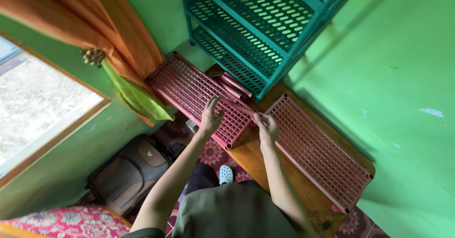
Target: The person disassembles a pink plastic shelving unit on a wooden table. They remove curved and straight plastic rods from the shelf frames and place them on the table. The person handles the shelf frames and rods by hand throughout the clip.
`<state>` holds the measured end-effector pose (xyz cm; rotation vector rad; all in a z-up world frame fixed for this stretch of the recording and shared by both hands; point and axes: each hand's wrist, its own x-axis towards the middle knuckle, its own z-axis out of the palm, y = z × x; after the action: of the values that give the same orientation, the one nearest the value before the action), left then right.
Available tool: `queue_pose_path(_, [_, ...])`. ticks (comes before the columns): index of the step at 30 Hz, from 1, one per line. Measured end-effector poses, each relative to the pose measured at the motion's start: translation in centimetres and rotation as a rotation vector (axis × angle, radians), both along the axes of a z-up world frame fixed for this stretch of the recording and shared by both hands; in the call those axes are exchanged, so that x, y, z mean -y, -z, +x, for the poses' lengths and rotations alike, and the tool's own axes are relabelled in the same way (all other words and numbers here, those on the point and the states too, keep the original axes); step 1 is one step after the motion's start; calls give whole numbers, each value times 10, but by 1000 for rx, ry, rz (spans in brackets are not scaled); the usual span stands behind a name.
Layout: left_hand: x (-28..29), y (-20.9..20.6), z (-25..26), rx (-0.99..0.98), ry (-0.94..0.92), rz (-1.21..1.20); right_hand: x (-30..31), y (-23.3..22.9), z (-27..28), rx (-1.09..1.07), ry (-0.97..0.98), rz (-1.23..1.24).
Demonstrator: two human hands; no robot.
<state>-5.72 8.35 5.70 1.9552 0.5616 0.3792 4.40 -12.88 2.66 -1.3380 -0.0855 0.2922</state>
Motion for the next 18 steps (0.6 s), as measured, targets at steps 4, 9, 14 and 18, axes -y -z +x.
queue_pose_path(4, [-26,26,29,72,103,171,-26,7,22,-47,79,-54])
queue_pose_path(9, [-62,70,62,43,244,253,-60,31,50,115,173,-97])
queue_pose_path(14, [-98,81,113,-85,395,306,-90,51,81,31,185,-104])
queue_pose_path(18, [-125,93,137,-253,495,309,-118,68,98,55,182,-143])
